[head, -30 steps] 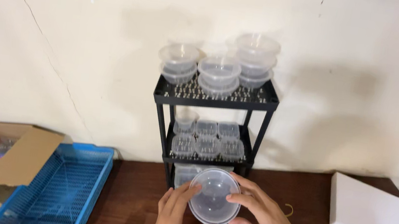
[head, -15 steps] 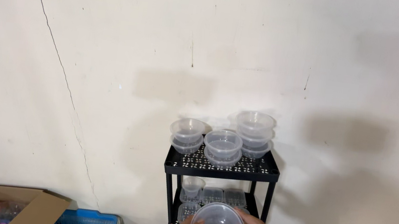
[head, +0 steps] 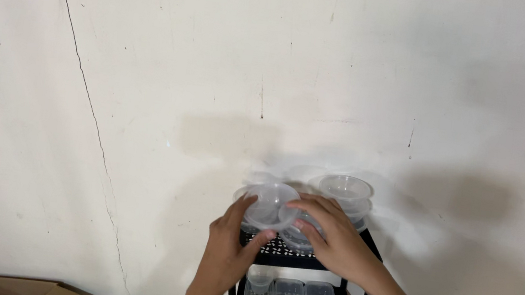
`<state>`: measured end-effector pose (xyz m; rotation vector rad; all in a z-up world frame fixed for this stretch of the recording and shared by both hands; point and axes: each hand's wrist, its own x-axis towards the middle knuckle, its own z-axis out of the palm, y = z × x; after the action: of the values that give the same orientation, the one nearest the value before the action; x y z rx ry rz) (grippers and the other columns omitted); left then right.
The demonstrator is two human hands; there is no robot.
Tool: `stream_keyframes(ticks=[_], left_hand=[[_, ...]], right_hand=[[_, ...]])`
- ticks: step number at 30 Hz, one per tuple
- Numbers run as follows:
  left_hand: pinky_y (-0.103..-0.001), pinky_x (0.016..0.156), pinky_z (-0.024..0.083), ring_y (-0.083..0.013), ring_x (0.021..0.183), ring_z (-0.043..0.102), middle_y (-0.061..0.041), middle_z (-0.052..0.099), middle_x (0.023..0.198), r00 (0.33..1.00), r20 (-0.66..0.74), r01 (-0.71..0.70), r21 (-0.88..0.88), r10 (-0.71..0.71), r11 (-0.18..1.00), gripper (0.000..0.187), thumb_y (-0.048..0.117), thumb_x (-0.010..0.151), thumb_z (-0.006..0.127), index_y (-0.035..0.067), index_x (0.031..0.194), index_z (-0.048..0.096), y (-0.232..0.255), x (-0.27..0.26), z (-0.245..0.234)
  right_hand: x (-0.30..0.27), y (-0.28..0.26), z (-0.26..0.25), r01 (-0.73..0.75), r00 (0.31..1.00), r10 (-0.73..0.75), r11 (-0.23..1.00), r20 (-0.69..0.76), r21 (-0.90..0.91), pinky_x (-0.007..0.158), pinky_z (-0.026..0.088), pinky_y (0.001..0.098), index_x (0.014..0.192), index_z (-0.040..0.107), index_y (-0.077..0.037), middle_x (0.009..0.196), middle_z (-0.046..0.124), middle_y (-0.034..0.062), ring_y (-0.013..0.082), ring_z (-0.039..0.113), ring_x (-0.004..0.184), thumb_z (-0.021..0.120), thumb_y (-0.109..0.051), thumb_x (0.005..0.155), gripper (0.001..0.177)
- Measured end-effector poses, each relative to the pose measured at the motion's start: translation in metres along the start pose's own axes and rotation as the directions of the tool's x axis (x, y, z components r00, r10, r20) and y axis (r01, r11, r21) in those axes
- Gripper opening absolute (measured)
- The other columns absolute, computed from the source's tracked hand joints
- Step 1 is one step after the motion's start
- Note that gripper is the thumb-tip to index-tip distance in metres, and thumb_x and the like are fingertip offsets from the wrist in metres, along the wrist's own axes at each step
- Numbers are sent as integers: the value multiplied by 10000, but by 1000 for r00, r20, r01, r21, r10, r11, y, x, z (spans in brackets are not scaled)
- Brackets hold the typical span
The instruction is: The person repeatedly picks up small round plastic containers from a table, opens them, and places them on a black three-tier rack. The containers are handled one at a time and stacked on the top shelf.
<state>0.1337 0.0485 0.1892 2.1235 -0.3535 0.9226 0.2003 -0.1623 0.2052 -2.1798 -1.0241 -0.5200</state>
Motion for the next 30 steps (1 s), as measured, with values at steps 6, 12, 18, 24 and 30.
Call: stream_keyframes(ticks=[6,12,18,24,30], left_hand=[[-447,883,598,-406,1132,703,-271,665,1285,999,-34,12,23,-11,1000,644,363,867,762,-3,1354,550,-38,44,2],[-460,906,586,-411,1153,688,-270,656,1287,998,-23,58,19,-58,998,645,389,888,742,0,1363,543,-75,56,17],[-476,956,544,-422,1206,643,-270,633,1327,998,-19,67,40,-67,997,646,391,891,736,-4,1364,541,-89,62,20],[-451,1001,533,-392,1251,635,-266,613,1364,994,6,107,-81,-107,991,676,390,905,727,-21,1397,514,-93,60,16],[-462,1039,498,-399,1314,577,-274,563,1422,998,11,69,-87,-68,994,753,341,875,780,-11,1460,460,-87,59,14]], right_hand=[[56,18,19,20,1000,-18,995,21,-99,1089,380,465,1295,630,-154,1360,659,60,275,565,1181,559,-226,986,325],[80,37,38,13,998,-3,986,62,-165,1124,302,502,1309,631,-150,1300,673,89,294,508,1261,557,-204,996,327],[87,44,46,31,997,-18,984,75,-174,1165,260,506,1313,618,-137,1300,665,97,291,544,1250,531,-198,1007,324],[88,41,47,-11,995,28,985,96,-171,1198,269,495,1307,624,-157,1284,680,70,251,620,1174,521,-211,1004,324],[88,37,44,46,996,-33,986,80,-161,1153,229,547,1319,623,-126,1326,655,110,321,533,1280,532,-193,1007,332]])
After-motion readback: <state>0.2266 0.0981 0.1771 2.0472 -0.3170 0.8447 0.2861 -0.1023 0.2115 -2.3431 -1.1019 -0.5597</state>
